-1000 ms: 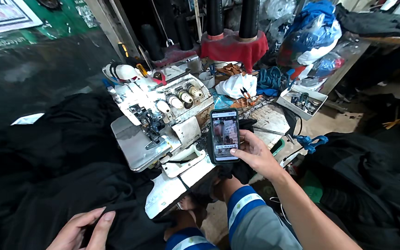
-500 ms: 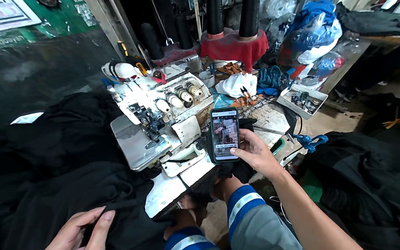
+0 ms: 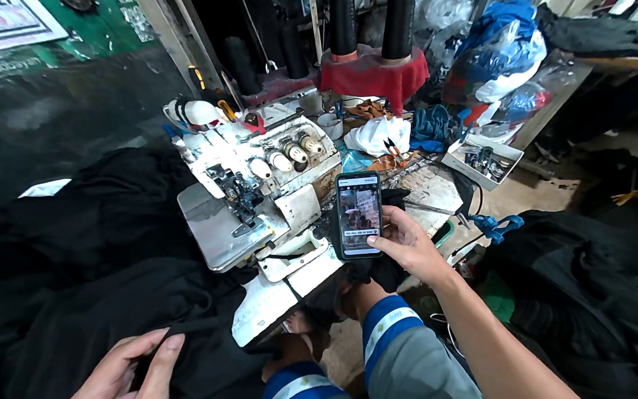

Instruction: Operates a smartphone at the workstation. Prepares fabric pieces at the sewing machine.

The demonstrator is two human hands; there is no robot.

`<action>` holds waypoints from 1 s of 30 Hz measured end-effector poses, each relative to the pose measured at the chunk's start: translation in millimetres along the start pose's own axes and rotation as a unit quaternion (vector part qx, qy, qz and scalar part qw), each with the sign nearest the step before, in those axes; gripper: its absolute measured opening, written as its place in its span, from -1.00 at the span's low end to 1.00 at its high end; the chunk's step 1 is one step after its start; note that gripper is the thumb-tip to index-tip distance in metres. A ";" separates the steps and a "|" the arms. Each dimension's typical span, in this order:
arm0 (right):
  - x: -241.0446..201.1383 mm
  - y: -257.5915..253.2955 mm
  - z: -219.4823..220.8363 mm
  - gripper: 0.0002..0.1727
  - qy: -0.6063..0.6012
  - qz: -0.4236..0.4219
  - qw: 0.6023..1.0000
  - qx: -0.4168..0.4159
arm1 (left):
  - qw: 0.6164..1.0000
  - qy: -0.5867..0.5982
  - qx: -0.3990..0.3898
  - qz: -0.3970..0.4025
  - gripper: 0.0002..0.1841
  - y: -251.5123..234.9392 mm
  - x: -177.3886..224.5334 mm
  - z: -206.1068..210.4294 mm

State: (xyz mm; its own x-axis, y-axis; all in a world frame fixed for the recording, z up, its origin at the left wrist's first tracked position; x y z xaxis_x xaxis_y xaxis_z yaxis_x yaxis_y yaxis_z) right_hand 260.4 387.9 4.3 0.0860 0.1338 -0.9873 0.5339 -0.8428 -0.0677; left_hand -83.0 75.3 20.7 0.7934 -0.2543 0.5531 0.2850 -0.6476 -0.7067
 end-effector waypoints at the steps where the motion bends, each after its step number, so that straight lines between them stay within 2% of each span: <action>1: 0.4 0.0 -0.3 -0.37 0.003 0.003 1.000 0.002 | 1.000 0.002 0.000 0.001 -0.88 -0.2 0.2 0.2; 30: 2.8 -2.4 -1.5 -0.31 -0.005 -0.009 1.000 -0.009 | 1.000 0.003 -0.007 -0.003 -0.88 -0.5 -2.0 0.4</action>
State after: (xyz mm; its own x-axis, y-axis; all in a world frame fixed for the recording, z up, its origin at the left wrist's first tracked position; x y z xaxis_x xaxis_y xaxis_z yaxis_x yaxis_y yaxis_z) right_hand 260.6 391.1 1.9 0.0680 0.1444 -0.9872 0.5499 -0.8310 -0.0837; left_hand -84.5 76.4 19.8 0.7887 -0.2538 0.5599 0.2827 -0.6590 -0.6970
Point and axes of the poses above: each hand's wrist, its own y-axis away from the middle knuckle, its own z-axis out of the palm, x = y × z, the point moved 10 cm from there along -y, towards the middle knuckle, and after that the axes turned 11 degrees about z, right-handed, at the moved point
